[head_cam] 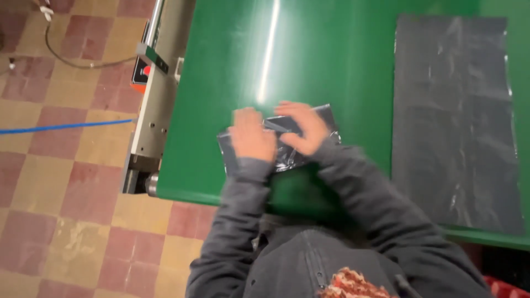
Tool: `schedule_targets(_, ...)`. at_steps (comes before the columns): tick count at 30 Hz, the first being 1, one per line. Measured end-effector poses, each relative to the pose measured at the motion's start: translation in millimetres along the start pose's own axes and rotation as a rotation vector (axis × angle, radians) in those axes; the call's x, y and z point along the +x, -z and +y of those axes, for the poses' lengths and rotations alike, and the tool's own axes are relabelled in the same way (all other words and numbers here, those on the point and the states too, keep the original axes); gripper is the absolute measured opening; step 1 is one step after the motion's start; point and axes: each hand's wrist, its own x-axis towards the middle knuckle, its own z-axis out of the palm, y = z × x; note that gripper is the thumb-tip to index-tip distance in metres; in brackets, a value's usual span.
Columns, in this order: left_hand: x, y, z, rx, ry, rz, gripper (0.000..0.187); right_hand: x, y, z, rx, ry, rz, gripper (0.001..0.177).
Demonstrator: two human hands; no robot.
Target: Folding plastic bags from a conveyor belt and organizing them into a red plastic crate.
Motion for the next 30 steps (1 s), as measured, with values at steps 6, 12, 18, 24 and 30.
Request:
schedule_targets(6, -31, -117, -21, 0.453, -0.313, -0.189, 0.079, -10, -83, 86, -0.117, -0.234, 0.043, 0.063)
schedule_targets(12, -13, 21, -19, 0.145, -0.187, -0.429, 0.101, -46, -16, 86, -0.536, -0.236, -0.112, 0.085)
schedule_targets(18, -49, 72, -77, 0.021, -0.422, -0.469, 0.105, -46, -11, 53, -0.829, -0.401, -0.179, 0.084)
schedule_targets(24, -47, 76, -55, 0.298, -0.695, -0.638, 0.027, -81, -79, -31, -0.273, 0.026, -0.251, 0.081)
schedule_targets(30, 2, 100, 20, -0.339, -0.432, -1.155, 0.021, -161, -110, 12, -0.105, -0.004, -0.154, 0.051)
